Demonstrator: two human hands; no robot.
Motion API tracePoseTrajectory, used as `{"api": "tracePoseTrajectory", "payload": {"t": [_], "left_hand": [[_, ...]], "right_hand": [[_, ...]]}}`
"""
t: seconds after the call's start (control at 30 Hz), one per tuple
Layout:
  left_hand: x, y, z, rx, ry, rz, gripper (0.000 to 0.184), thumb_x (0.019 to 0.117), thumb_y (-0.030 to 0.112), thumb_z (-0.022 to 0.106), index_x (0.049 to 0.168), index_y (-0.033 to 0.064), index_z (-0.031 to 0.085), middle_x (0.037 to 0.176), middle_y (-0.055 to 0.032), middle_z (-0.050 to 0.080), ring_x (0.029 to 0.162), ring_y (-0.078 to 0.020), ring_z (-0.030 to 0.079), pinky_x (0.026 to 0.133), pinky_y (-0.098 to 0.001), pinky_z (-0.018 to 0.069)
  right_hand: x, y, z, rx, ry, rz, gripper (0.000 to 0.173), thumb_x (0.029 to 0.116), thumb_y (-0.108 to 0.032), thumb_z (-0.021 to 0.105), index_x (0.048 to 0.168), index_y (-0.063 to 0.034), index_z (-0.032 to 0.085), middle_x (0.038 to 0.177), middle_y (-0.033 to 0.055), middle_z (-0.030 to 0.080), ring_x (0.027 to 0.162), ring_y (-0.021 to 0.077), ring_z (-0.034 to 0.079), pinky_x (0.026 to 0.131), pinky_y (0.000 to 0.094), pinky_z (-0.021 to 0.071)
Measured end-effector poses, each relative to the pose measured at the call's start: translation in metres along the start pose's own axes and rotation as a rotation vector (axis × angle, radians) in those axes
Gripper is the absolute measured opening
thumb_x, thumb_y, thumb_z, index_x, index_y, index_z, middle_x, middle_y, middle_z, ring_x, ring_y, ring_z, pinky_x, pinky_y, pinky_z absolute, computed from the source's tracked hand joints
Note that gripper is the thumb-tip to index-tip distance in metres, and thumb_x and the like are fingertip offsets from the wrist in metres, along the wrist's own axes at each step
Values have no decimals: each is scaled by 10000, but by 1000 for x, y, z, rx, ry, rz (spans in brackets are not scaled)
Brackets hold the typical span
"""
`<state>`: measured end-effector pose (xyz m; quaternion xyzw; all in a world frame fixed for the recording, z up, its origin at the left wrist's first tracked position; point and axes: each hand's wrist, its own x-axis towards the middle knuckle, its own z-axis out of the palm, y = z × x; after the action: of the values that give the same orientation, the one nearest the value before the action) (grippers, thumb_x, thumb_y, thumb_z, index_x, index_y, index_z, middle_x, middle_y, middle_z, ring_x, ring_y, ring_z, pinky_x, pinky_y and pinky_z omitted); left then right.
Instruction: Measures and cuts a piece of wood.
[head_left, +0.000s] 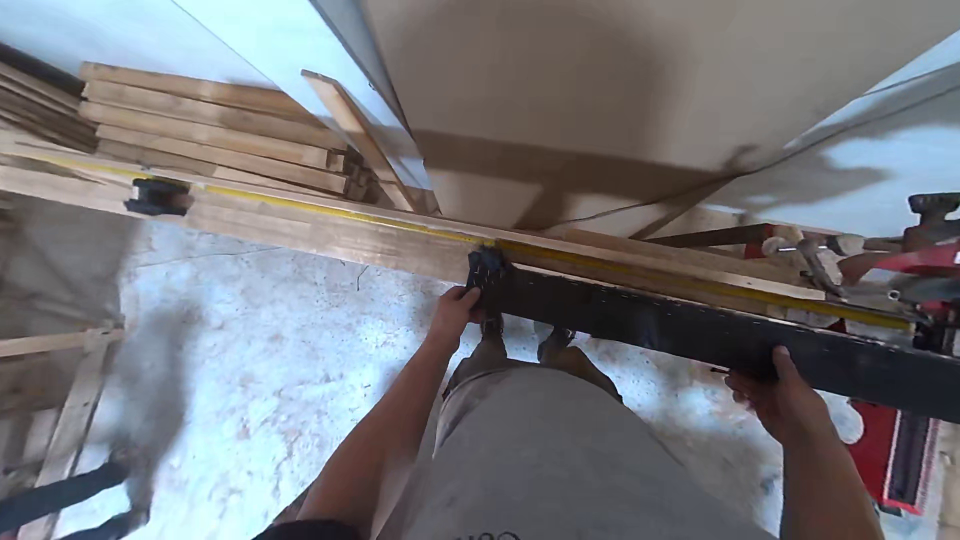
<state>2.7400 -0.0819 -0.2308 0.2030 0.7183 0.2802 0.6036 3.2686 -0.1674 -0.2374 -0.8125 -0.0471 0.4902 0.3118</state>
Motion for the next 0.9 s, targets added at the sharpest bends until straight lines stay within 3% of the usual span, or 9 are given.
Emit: {"api": "tracePoseTrajectory", "payload": {"t": [0.1, 0.13, 0.23, 0.37, 0.47, 0.63, 0.73, 0.9], "left_hand": [[5, 4, -4, -39, -31, 52, 312, 1068, 243, 563, 1200, -33, 625, 952, -178, 722, 745, -238, 721, 733, -400, 626], [6, 5, -7, -47, -39, 80, 315, 1072, 248, 555, 1203, -28, 628, 953, -175, 724, 749, -237, 724, 740, -401, 627], [6, 18, -16, -78, -66, 168, 314, 1078, 255, 541, 1190, -22, 639, 944, -167, 731, 758, -244, 730, 748, -406, 631], [31, 21, -44, -45, -137, 176, 334, 1081, 265, 532, 1239, -19, 612, 969, -169, 724, 780, -236, 729, 767, -403, 626], [58, 23, -63, 72, -210, 208, 354, 1053, 300, 586, 1207, -14, 643, 1057, -174, 722, 920, -249, 732, 885, -446, 604], [77, 31, -80, 316, -231, 371, 438, 969, 493, 663, 1183, 117, 731, 1198, -102, 716, 1134, -264, 675, 1008, -583, 519], [85, 22, -85, 226, -281, 483, 403, 921, 447, 740, 1141, 110, 754, 1251, -102, 672, 1180, -258, 631, 1024, -550, 508], [95, -1, -98, -42, -317, 512, 343, 876, 344, 805, 1135, 121, 767, 1311, -75, 656, 1267, -216, 586, 1080, -479, 495]], "right_hand": [[-10, -6, 19, 228, 5, -18, 666, 1033, -640, 423, 1406, -92, 483, 1086, 141, 717, 864, 246, 740, 729, 408, 631], [-14, -8, 28, 278, 23, -35, 640, 1038, -619, 437, 1416, -104, 468, 1112, 137, 710, 888, 243, 739, 750, 410, 633], [-23, -20, 48, 323, 97, -87, 608, 1041, -599, 456, 1404, -112, 465, 1094, 124, 697, 857, 221, 724, 729, 393, 625], [-30, -22, 74, 245, 10, -103, 615, 1060, -607, 374, 1426, -117, 437, 1116, 130, 695, 874, 232, 725, 746, 405, 624], [-28, -22, 98, 188, 40, -113, 655, 1054, -653, 302, 1437, -134, 422, 1076, 138, 691, 807, 228, 706, 679, 400, 604], [-44, -27, 130, 107, 99, -99, 649, 1057, -650, 282, 1398, -121, 443, 989, 141, 670, 705, 211, 662, 602, 379, 576], [-45, -21, 136, 45, 109, -118, 663, 1057, -659, 261, 1318, -96, 496, 867, 131, 676, 624, 201, 643, 543, 366, 558], [-42, -24, 141, 19, 98, -101, 678, 1051, -666, 266, 1297, -79, 499, 820, 143, 671, 587, 215, 636, 518, 379, 559]]}}
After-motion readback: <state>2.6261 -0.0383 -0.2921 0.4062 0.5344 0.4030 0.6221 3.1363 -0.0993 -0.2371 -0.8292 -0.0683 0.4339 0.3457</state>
